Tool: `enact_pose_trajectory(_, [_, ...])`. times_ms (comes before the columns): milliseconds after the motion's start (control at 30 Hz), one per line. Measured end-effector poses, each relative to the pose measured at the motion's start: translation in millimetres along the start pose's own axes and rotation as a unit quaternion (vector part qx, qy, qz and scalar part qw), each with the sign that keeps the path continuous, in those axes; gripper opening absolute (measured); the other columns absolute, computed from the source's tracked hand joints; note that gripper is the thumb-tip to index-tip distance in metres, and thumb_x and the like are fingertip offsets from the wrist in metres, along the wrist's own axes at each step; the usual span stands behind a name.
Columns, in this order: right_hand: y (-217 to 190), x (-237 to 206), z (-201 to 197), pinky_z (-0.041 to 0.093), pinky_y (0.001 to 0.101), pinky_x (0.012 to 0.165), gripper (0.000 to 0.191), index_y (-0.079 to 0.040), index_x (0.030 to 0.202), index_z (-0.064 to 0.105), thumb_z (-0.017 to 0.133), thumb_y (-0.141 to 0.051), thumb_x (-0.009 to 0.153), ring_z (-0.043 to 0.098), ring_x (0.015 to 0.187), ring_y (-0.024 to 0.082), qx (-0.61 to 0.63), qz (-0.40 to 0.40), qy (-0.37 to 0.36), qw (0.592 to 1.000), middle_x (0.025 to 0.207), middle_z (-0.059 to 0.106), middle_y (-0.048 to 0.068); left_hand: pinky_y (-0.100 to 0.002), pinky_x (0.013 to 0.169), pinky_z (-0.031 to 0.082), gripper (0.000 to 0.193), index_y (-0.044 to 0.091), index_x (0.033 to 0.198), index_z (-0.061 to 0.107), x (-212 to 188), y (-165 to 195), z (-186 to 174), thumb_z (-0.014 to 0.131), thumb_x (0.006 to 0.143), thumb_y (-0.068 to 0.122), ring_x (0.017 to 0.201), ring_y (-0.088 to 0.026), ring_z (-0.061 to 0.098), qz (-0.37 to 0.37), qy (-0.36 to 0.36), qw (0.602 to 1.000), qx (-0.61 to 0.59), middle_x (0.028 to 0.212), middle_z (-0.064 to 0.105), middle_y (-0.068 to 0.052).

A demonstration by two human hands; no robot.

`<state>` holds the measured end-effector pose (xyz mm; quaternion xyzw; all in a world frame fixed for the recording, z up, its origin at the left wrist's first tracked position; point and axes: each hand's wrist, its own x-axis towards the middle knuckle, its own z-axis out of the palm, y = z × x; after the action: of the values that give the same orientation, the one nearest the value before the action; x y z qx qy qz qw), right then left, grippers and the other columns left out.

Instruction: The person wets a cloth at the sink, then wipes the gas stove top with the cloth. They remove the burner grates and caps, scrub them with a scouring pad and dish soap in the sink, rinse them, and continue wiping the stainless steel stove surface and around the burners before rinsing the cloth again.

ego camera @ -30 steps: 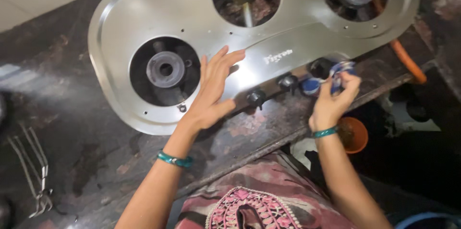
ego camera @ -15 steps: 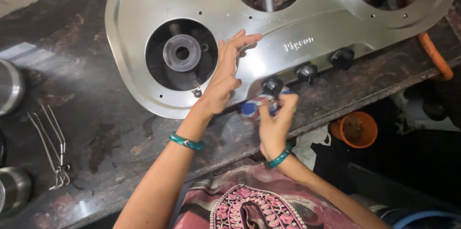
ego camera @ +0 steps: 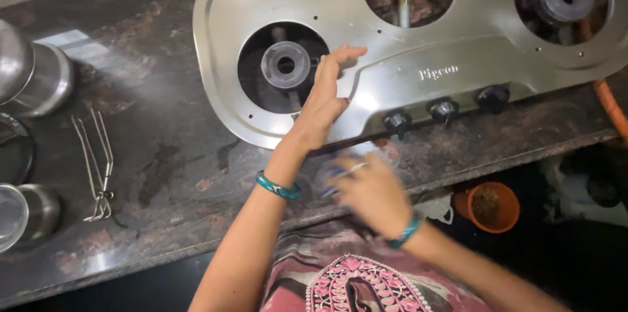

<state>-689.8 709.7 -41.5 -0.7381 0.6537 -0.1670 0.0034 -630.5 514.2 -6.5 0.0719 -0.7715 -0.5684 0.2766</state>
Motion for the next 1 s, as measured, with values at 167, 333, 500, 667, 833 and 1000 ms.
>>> enact_pose_trajectory(167, [105.6, -66.4, -38.6, 0.049, 0.0401, 0.090, 0.041, -0.026, 0.116, 0.078, 0.074, -0.022, 0.075, 0.064, 0.103, 0.027, -0.075, 0.221, -0.019, 0.972, 0.126, 0.069, 0.008, -0.053, 0.135, 0.007, 0.071, 0.002, 0.148, 0.042, -8.5, 6.5, -7.9, 0.046, 0.079, 0.021, 0.160, -0.041, 0.025, 0.011, 0.010, 0.998, 0.067, 0.155, 0.044, -0.018])
enact_pose_trajectory(333, [200.7, -138.5, -68.5, 0.050, 0.0445, 0.098, 0.032, -0.022, 0.120, 0.078, 0.075, -0.028, 0.089, 0.068, 0.115, 0.030, -0.241, 0.314, 0.044, 0.917, 0.125, 0.071, 0.010, -0.054, 0.130, 0.017, 0.069, 0.002, 0.149, 0.040, -13.1, 10.4, -5.6, 0.049, 0.081, 0.012, 0.156, -0.040, 0.031, 0.042, 0.007, 0.995, 0.086, 0.155, 0.043, -0.019])
enact_pose_trajectory(500, [223.7, -157.0, -73.9, 0.054, 0.0443, 0.096, 0.034, -0.022, 0.117, 0.080, 0.077, -0.022, 0.083, 0.067, 0.103, 0.034, -0.210, 0.405, 0.059, 0.888, 0.120, 0.073, 0.010, -0.047, 0.115, 0.042, 0.059, 0.002, 0.142, 0.046, -10.6, 22.5, 6.6, 0.058, 0.085, 0.001, 0.142, -0.039, 0.045, 0.052, 0.039, 0.984, 0.163, 0.149, 0.050, -0.020])
enact_pose_trajectory(667, [209.5, -171.6, -112.3, 0.054, 0.0439, 0.087, 0.035, -0.014, 0.108, 0.076, 0.082, -0.019, 0.073, 0.067, 0.098, 0.033, -0.075, 0.462, 0.188, 0.864, 0.104, 0.069, 0.012, -0.043, 0.106, 0.047, 0.031, 0.003, 0.116, 0.061, 11.2, 52.7, 70.3, 0.061, 0.085, -0.001, 0.120, -0.037, 0.062, 0.070, 0.063, 0.977, 0.190, 0.127, 0.066, -0.018])
enact_pose_trajectory(833, [202.2, -227.3, -202.8, 0.054, 0.0378, 0.073, 0.029, -0.003, 0.102, 0.070, 0.086, -0.019, 0.084, 0.067, 0.082, 0.024, -0.043, 0.551, 0.256, 0.793, 0.095, 0.066, 0.010, -0.040, 0.103, 0.052, 0.024, 0.005, 0.114, 0.064, 63.9, 76.1, 198.1, 0.063, 0.091, 0.000, 0.118, -0.034, 0.068, 0.100, -0.090, 0.990, 0.037, 0.125, 0.069, -0.014])
enact_pose_trajectory(1000, [218.1, -309.3, -287.7, 0.059, 0.0252, 0.086, 0.019, -0.001, 0.108, 0.066, 0.075, -0.004, 0.092, 0.068, 0.102, 0.009, 0.167, 0.448, 0.402, 0.781, 0.114, 0.066, 0.006, -0.040, 0.096, 0.050, 0.053, -0.002, 0.126, 0.055, 139.1, 96.5, 385.5, 0.080, 0.085, 0.020, 0.112, -0.036, 0.064, 0.132, -0.230, 0.963, -0.046, 0.122, 0.062, -0.020])
